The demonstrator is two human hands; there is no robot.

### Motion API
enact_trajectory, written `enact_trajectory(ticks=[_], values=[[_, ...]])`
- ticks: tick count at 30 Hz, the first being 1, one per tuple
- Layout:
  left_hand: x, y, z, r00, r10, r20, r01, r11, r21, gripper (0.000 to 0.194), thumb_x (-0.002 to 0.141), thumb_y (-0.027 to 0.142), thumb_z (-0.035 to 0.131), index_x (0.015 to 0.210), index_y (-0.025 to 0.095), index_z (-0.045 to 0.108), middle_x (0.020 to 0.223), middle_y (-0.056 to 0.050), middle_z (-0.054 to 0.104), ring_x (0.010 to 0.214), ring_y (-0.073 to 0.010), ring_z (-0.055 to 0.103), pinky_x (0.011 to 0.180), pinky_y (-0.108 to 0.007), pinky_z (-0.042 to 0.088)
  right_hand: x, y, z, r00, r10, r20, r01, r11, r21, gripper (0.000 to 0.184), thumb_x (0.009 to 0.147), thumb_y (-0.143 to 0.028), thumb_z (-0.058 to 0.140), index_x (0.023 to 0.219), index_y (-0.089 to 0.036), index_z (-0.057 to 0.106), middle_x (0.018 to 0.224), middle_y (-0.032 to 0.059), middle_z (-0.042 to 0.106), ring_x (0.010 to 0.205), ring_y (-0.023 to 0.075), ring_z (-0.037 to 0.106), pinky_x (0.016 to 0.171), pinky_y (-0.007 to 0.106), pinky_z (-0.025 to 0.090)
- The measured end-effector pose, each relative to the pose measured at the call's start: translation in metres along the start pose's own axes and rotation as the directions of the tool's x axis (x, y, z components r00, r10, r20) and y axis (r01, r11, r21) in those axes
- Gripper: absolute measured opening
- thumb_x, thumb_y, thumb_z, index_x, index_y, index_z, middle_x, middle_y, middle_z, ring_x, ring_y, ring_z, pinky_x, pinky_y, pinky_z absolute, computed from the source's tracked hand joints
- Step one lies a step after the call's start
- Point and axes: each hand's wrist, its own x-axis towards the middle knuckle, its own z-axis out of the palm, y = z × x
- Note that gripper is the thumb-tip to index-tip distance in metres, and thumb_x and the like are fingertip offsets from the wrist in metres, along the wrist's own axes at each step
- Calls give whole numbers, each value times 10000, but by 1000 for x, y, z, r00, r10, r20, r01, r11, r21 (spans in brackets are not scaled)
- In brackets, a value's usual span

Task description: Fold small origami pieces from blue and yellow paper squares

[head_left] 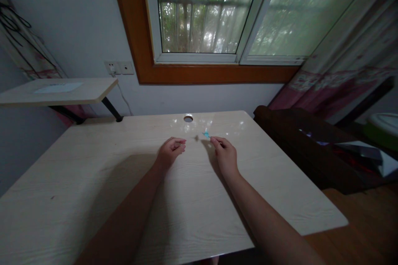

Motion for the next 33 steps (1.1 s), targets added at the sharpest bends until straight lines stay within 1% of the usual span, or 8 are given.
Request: enact_trajectory(ticks=[6,12,15,18,21,24,29,33], values=[[-1,3,1,999,-39,-20,38,999,-22,290,757,355,685,965,153,681,825,-55,689,723,-162,656,651,-270,512,4,4,-1,990,135,39,-139,975,176,400,798,-517,653,919,-143,727,698,31,641,513,121,429,468,248,309],[0,1,2,998,-55,-27,54,997,-51,289,755,368,686,948,153,682,817,-51,693,717,-160,653,658,-271,508,3,2,-2,989,145,10,-144,978,151,388,766,-513,693,908,-153,725,632,1,602,509,123,429,478,249,324],[-1,1,3,998,-48,-34,46,998,-48,284,757,365,691,945,152,684,809,-49,690,716,-158,651,656,-267,506,1,0,-3,998,65,10,-66,996,63,367,789,-507,671,892,-158,720,667,11,619,544,139,478,525,266,378],[-1,2,2,998,-52,-35,50,998,-42,284,760,367,694,948,154,686,790,-44,685,723,-162,655,669,-271,510,-2,-6,-6,996,-86,0,86,993,-82,301,829,-463,640,844,-172,716,787,43,661,644,164,540,604,288,423],[-2,1,0,998,-50,-26,49,998,-42,277,764,365,685,950,159,684,807,-47,690,725,-165,656,676,-277,512,-4,-16,-10,972,-235,8,230,945,-231,232,863,-394,616,818,-186,709,812,46,656,676,168,545,637,295,427],[-2,1,-1,999,-34,-20,33,999,-35,268,771,357,676,953,161,685,783,-39,684,722,-164,652,678,-277,511,-3,-25,-17,946,-322,34,314,888,-334,206,892,-354,589,822,-194,699,806,46,645,653,162,532,647,302,425],[-5,8,0,998,-28,-48,27,1000,-7,257,779,365,666,934,162,689,781,-36,681,728,-168,651,677,-279,513,8,-24,-36,933,-358,27,331,830,-449,215,903,-360,565,844,-197,692,827,51,643,619,160,514,656,311,421],[-7,13,0,998,-23,-55,23,1000,4,240,784,354,654,921,161,693,823,-47,695,733,-167,652,681,-279,517,23,-11,-64,940,-340,24,299,789,-537,244,891,-392,570,819,-190,685,837,56,649,607,162,511,657,314,409]])
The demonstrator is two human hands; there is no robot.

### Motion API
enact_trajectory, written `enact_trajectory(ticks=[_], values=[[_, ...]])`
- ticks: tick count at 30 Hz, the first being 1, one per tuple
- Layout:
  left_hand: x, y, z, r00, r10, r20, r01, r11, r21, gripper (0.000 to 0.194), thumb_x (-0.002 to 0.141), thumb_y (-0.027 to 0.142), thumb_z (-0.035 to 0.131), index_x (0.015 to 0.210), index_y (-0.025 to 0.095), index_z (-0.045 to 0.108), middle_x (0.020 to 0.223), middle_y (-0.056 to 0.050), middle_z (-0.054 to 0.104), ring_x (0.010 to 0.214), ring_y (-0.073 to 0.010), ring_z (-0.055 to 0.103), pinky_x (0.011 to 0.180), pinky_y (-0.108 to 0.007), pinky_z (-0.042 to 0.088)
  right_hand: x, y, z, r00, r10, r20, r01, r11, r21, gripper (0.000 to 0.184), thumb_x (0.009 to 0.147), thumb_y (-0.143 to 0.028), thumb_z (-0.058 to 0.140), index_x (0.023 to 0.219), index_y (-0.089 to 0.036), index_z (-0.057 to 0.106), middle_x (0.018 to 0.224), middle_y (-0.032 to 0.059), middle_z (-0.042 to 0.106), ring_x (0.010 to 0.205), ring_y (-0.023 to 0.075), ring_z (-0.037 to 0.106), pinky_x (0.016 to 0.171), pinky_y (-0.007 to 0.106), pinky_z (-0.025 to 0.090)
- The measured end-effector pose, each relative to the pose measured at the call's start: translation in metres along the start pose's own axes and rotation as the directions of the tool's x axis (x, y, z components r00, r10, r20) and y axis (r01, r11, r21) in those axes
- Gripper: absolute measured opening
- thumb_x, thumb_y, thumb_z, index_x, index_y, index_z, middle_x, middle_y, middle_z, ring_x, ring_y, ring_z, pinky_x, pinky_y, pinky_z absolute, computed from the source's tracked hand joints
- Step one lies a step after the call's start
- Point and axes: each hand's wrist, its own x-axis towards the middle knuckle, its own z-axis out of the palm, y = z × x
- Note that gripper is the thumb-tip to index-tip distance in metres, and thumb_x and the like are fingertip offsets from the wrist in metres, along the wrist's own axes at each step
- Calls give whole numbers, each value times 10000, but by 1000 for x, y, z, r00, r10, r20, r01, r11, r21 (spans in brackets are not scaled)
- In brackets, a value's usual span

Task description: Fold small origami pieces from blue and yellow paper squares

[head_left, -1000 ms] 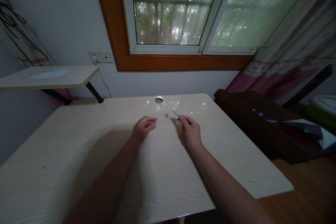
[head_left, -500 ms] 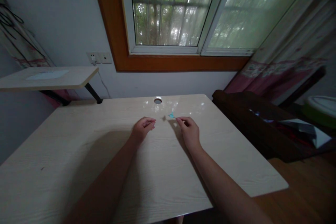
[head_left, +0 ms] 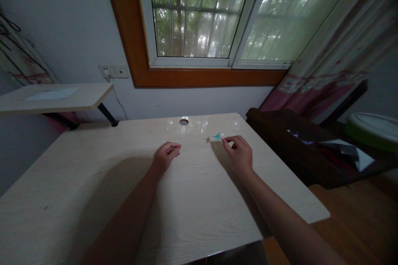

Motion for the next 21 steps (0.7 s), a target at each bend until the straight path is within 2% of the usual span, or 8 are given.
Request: enact_trajectory(ticks=[5,9,14,21], values=[[1,-4,-2,1000,17,6,-18,999,34,233,798,357,644,917,164,697,839,-54,698,742,-168,655,693,-283,526,8,39,-15,998,68,10,-66,991,-112,311,878,-451,558,799,-180,688,831,71,658,634,182,545,671,324,415],[2,-7,-4,1000,19,9,-20,999,40,237,809,369,634,925,171,696,875,-57,698,767,-174,664,712,-294,535,7,55,-17,992,102,78,-87,979,-184,360,853,-502,549,747,-186,687,818,79,667,705,217,592,672,331,422],[1,-7,-5,1000,12,-12,-11,999,35,222,794,355,646,908,174,702,870,-54,700,750,-169,662,706,-292,538,-1,53,-15,987,93,130,-51,955,-294,289,847,-447,557,771,-202,691,837,57,673,711,207,614,625,315,398],[-1,-6,-5,999,42,-5,-42,997,71,212,827,344,622,924,177,708,877,-56,693,771,-169,658,714,-283,527,-17,36,-12,971,26,237,62,933,-354,226,855,-406,569,825,-224,698,859,33,669,686,177,621,573,282,369]])
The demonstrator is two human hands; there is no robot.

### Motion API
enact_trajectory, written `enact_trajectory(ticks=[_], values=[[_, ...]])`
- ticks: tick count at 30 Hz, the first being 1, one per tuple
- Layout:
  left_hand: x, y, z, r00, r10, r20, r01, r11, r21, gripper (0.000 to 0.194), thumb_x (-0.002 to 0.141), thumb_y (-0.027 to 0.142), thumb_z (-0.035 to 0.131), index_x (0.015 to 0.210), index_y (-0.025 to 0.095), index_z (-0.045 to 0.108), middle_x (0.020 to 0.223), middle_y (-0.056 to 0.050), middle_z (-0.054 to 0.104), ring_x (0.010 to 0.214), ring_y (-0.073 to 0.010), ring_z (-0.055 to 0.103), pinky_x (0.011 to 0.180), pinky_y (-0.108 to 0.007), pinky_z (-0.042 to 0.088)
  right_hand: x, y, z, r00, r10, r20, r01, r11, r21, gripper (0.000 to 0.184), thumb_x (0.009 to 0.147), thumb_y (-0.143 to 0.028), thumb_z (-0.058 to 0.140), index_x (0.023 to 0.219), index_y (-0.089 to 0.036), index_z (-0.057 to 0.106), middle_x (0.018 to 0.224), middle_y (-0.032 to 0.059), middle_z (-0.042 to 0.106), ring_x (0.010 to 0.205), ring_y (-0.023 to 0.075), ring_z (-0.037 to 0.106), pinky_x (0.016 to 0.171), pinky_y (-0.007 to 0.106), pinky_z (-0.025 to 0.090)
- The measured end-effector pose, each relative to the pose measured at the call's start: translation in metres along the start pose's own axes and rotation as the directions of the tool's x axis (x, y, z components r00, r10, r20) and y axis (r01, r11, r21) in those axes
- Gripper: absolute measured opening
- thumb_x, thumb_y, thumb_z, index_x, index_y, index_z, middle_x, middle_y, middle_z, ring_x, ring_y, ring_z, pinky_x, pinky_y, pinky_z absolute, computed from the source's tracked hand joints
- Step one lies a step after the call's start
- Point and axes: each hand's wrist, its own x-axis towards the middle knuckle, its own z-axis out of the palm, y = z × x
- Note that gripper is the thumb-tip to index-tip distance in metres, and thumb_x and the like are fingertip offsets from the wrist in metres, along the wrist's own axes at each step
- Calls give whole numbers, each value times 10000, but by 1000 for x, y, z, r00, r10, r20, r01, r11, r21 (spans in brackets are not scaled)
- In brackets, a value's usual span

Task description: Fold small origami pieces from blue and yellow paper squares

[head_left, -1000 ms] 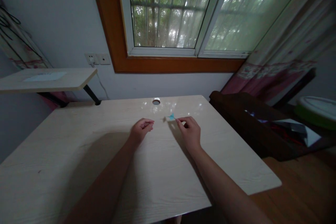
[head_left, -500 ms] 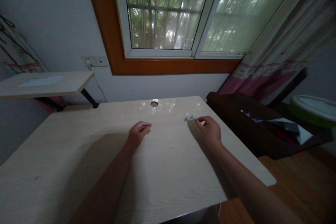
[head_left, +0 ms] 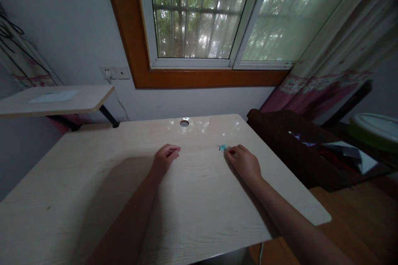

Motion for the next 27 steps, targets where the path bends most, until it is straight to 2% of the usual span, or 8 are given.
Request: enact_trajectory(ticks=[3,7,12,16,19,21,24,27], values=[[-1,0,0,1000,21,10,-21,1000,10,207,838,343,615,927,181,709,894,-56,684,775,-167,654,712,-280,522,-5,-8,-1,998,-39,53,39,999,6,214,846,-420,596,825,-229,690,844,24,664,670,172,621,558,275,365],[0,-3,0,1000,27,-2,-27,1000,14,199,834,339,619,919,183,709,874,-51,685,767,-165,653,707,-276,518,-8,-12,-4,991,-81,105,70,993,99,260,875,-468,573,843,-234,683,859,17,664,680,168,627,583,274,401],[0,-4,0,999,32,-6,-32,999,14,190,827,323,620,918,182,709,864,-48,687,767,-167,656,701,-273,522,-4,-3,-7,993,-95,73,81,982,173,282,919,-420,501,919,-212,692,907,46,667,709,173,621,647,287,438],[0,-4,0,999,30,-12,-29,999,38,183,841,310,603,930,183,701,887,-46,683,777,-165,661,715,-280,538,-1,5,-6,993,-79,91,59,977,205,292,931,-408,480,949,-206,690,858,45,645,695,174,605,669,296,454],[1,-4,-2,996,89,-30,-86,992,90,176,855,291,589,955,188,690,947,-55,670,829,-171,666,759,-300,554,-1,4,-7,989,-106,104,73,957,282,290,941,-405,480,945,-203,687,839,45,638,709,178,608,693,307,475],[1,-2,-2,987,153,-41,-145,977,159,176,866,272,574,983,193,679,994,-65,653,882,-181,662,786,-317,563,-1,-1,-10,978,-170,117,118,927,357,273,949,-391,482,956,-207,682,870,54,647,752,187,619,708,315,495],[-3,4,1,959,284,2,-267,899,347,236,872,214,550,1088,210,644,1101,-82,629,1031,-208,624,898,-380,540,-1,-14,-16,943,-321,92,250,860,444,229,948,-350,497,1041,-226,666,986,75,659,904,221,626,806,363,519],[-10,16,6,918,376,124,-376,729,572,376,867,188,551,1240,229,571,1287,-97,565,1232,-243,511,1077,-470,406,0,-33,-22,895,-441,66,362,804,472,305,947,-318,505,1233,-262,593,1172,92,626,1091,257,580,964,453,479]])
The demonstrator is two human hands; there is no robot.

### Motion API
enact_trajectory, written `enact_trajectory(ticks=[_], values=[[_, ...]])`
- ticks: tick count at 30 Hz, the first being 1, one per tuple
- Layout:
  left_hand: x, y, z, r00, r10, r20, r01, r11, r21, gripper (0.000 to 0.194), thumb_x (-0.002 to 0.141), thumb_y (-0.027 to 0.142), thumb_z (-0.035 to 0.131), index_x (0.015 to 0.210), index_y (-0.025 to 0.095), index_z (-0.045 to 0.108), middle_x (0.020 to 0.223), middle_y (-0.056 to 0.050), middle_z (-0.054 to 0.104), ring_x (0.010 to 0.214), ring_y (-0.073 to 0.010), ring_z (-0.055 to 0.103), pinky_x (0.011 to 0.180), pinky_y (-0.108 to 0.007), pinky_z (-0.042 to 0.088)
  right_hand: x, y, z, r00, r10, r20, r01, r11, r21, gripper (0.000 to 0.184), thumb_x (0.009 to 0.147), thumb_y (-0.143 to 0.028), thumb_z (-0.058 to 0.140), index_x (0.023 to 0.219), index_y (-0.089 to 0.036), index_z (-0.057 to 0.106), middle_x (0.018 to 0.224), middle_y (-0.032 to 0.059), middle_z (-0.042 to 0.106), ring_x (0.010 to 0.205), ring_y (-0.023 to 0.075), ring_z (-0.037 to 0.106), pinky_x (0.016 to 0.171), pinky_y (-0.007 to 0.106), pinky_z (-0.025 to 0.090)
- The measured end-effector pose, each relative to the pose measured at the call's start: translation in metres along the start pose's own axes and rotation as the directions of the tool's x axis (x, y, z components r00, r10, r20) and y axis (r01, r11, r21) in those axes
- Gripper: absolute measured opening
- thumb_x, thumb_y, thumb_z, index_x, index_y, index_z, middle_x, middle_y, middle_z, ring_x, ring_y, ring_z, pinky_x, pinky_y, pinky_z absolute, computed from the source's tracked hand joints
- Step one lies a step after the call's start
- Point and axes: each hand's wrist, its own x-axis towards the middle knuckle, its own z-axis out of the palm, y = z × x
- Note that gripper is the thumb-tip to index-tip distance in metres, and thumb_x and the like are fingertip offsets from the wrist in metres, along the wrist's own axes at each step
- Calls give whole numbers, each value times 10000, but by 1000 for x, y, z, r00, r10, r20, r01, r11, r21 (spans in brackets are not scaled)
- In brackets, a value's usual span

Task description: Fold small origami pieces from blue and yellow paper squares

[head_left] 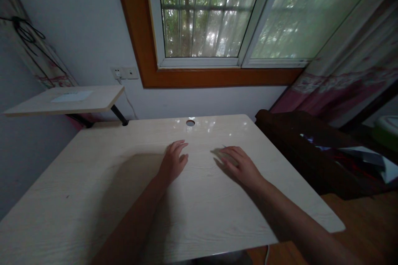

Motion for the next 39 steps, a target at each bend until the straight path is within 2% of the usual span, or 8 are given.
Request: enact_trajectory(ticks=[2,6,10,14,17,22,29,39], values=[[-1,11,-5,993,69,94,-81,988,130,467,868,224,566,1331,221,501,1404,-110,484,1341,-268,403,1127,-492,336,6,-12,3,997,-50,60,49,999,10,394,945,-340,519,1332,-272,520,1283,99,574,1187,263,535,1008,466,462],[-7,24,-28,937,132,322,-229,931,284,667,848,372,623,1444,205,374,1552,-122,291,1458,-328,163,1168,-561,200,16,-29,11,968,-170,186,180,983,-35,641,904,-439,583,1468,-243,350,1459,122,425,1348,287,392,1092,503,381],[-26,17,-55,885,126,449,-302,888,347,774,855,465,604,1499,211,258,1596,-117,174,1477,-331,48,1167,-585,146,18,-40,24,921,-226,316,263,962,-77,787,884,-524,583,1516,-197,246,1551,141,278,1427,307,259,1149,524,279],[-46,1,-65,843,87,531,-323,871,370,839,852,605,543,1518,223,205,1606,-114,135,1478,-330,13,1165,-588,123,17,-49,44,890,-258,377,306,949,-72,868,862,-594,570,1529,-177,202,1579,156,192,1452,322,184,1152,538,250],[-53,-5,-60,825,54,563,-315,871,377,902,836,685,493,1532,222,155,1607,-119,127,1479,-329,14,1164,-587,102,15,-53,60,873,-273,405,325,944,-64,925,844,-647,552,1535,-160,174,1584,168,156,1461,326,145,1158,546,222],[-56,-4,-52,801,24,598,-316,866,388,890,850,699,437,1538,224,131,1610,-99,113,1482,-305,25,1171,-568,48,12,-52,75,874,-258,412,318,945,-83,933,849,-677,516,1531,-135,185,1580,186,144,1466,319,120,1170,546,182],[-58,2,-51,802,-14,598,-307,849,431,852,867,691,398,1534,219,155,1605,-93,141,1482,-280,71,1178,-541,8,12,-50,79,871,-272,409,343,933,-111,922,857,-691,485,1527,-128,196,1577,181,161,1469,307,111,1179,544,144],[-59,1,-48,825,4,565,-295,856,425,833,865,667,433,1527,224,190,1599,-102,168,1478,-282,107,1176,-547,38,12,-52,79,878,-283,387,352,929,-119,911,856,-688,492,1529,-150,196,1572,177,186,1466,312,131,1169,560,164]])
